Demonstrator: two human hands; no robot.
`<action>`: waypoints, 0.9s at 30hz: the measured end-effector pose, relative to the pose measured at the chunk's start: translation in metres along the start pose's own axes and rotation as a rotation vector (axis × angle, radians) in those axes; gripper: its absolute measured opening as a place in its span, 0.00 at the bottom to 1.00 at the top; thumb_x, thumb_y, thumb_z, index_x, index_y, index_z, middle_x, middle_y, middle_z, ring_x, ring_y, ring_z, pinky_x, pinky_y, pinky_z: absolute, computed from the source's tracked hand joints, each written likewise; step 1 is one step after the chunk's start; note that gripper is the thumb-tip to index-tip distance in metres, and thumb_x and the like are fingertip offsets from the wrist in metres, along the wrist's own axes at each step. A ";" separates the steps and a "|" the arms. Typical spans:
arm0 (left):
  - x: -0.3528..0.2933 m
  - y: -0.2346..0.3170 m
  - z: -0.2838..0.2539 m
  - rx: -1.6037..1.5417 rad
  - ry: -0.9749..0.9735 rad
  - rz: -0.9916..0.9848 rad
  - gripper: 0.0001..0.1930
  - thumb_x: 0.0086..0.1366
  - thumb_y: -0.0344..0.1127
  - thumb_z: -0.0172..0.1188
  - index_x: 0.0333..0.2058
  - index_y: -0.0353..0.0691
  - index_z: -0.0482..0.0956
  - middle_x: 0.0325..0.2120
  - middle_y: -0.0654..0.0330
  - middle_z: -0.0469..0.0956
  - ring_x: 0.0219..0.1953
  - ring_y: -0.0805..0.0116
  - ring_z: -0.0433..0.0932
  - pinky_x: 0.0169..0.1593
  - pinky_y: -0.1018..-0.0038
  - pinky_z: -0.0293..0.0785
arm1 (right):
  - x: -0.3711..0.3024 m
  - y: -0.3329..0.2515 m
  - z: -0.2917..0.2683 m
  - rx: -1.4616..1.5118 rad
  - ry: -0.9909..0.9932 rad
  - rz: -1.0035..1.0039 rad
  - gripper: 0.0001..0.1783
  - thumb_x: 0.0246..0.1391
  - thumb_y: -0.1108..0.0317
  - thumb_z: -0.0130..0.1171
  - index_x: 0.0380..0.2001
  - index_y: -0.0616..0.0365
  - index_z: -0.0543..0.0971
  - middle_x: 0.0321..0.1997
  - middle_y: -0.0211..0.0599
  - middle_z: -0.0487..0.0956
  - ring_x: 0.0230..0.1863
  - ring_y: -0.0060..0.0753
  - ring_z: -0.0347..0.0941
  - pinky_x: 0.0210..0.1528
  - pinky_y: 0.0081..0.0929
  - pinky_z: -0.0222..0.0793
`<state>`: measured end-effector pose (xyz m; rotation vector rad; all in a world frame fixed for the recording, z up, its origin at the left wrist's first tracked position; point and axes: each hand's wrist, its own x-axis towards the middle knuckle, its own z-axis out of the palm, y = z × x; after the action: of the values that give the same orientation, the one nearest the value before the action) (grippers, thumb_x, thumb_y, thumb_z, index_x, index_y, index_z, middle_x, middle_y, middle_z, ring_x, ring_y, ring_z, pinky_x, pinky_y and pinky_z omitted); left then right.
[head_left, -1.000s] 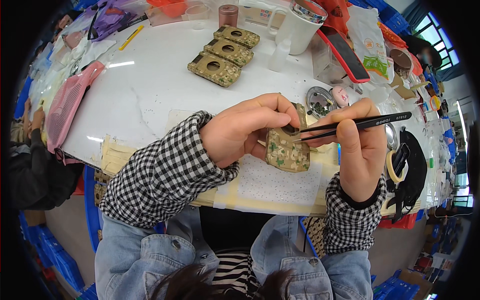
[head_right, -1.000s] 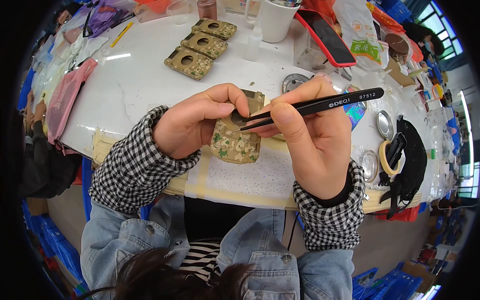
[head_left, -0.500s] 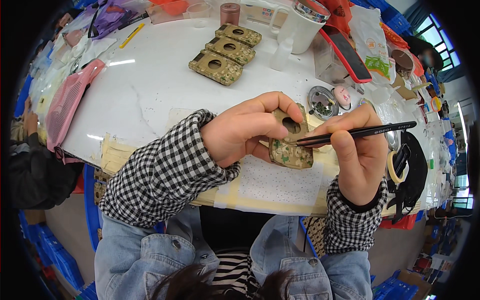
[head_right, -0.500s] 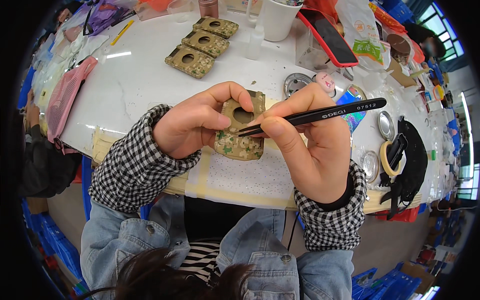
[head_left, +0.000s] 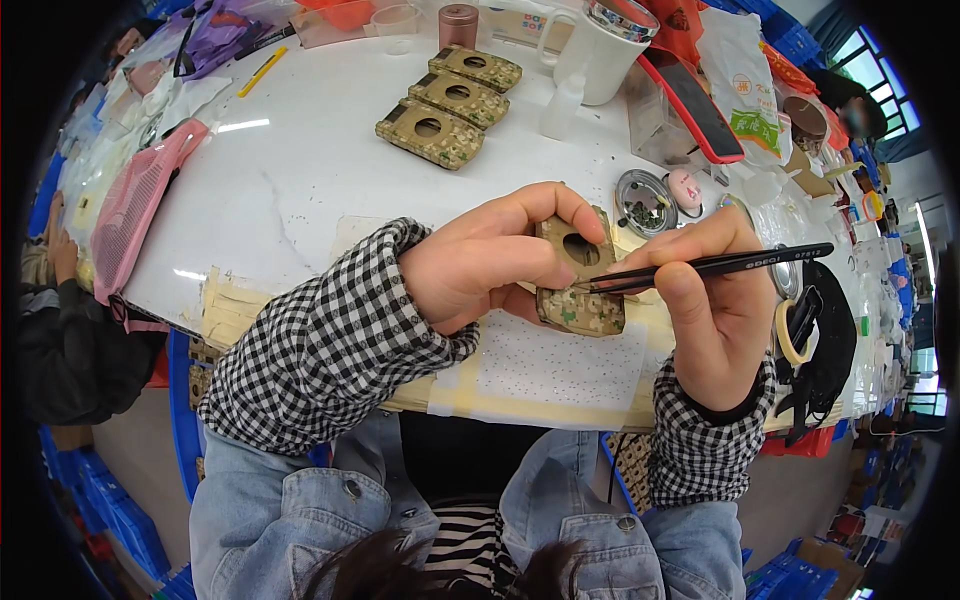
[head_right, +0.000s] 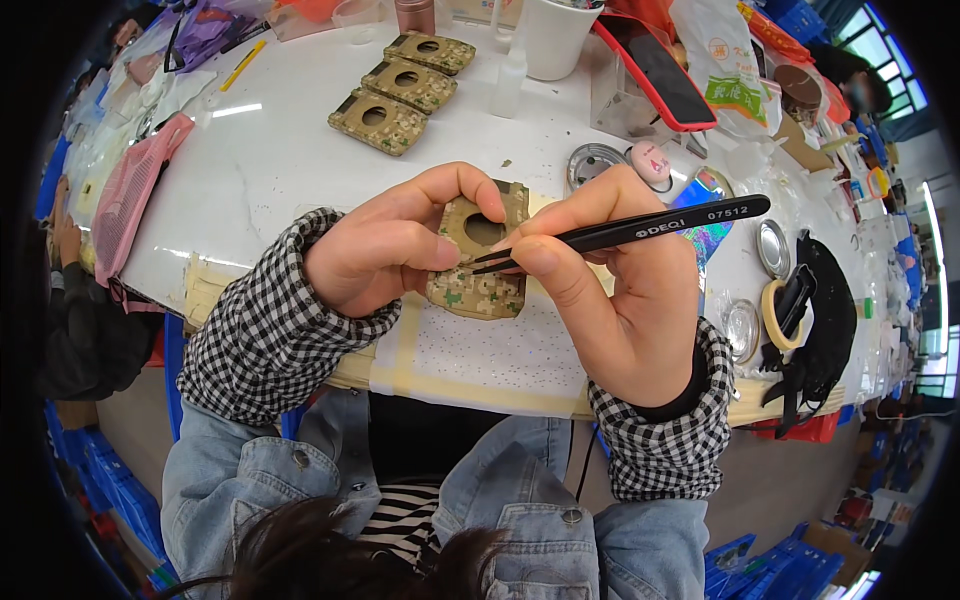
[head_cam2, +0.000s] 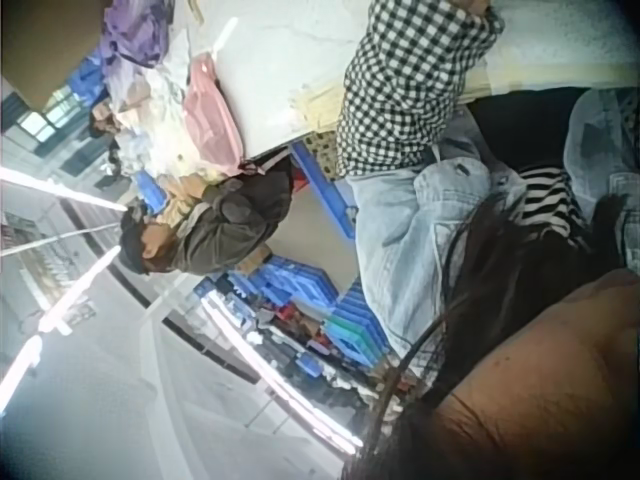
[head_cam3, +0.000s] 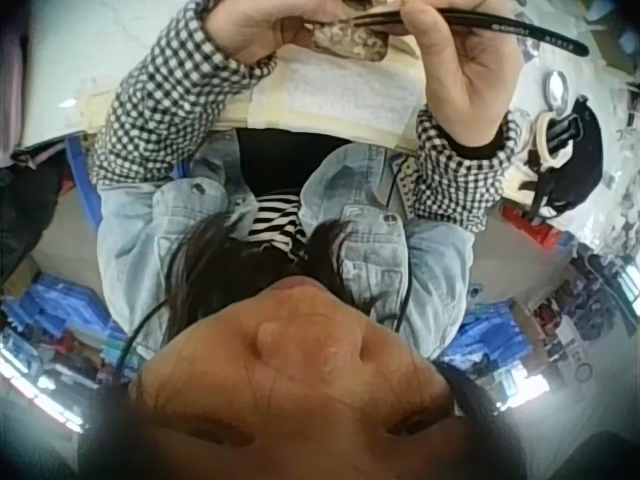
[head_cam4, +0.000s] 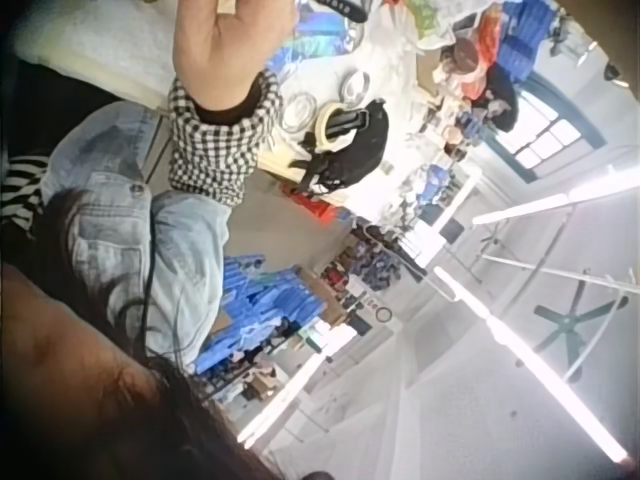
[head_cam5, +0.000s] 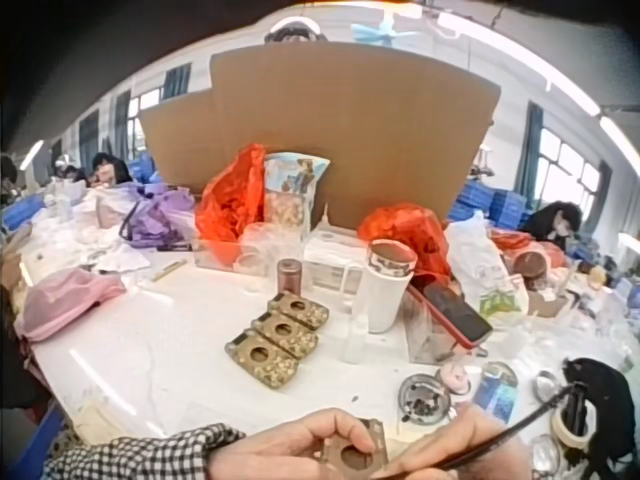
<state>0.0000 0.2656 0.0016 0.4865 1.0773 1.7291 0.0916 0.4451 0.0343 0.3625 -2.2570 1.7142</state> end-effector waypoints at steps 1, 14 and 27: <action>0.000 0.000 0.000 0.003 0.000 0.003 0.19 0.52 0.29 0.48 0.46 0.39 0.63 0.40 0.58 0.70 0.41 0.72 0.73 0.43 0.76 0.73 | 0.000 0.000 0.000 -0.006 -0.003 -0.007 0.08 0.56 0.71 0.56 0.33 0.67 0.71 0.31 0.37 0.76 0.34 0.23 0.75 0.38 0.18 0.71; 0.001 -0.003 0.001 0.014 0.016 0.026 0.19 0.51 0.27 0.48 0.45 0.38 0.64 0.37 0.61 0.70 0.37 0.77 0.69 0.36 0.82 0.66 | -0.001 0.002 0.000 -0.025 -0.014 -0.028 0.08 0.55 0.72 0.57 0.33 0.67 0.72 0.31 0.37 0.76 0.34 0.22 0.74 0.38 0.18 0.70; 0.002 -0.004 -0.002 0.014 -0.001 0.034 0.19 0.50 0.28 0.49 0.45 0.39 0.64 0.38 0.61 0.70 0.38 0.77 0.70 0.37 0.82 0.68 | -0.002 0.002 0.002 -0.010 0.012 -0.018 0.09 0.55 0.72 0.57 0.34 0.67 0.71 0.30 0.36 0.76 0.33 0.22 0.75 0.37 0.17 0.70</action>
<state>0.0001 0.2668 -0.0027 0.5173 1.0864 1.7514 0.0924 0.4439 0.0315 0.3684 -2.2465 1.6917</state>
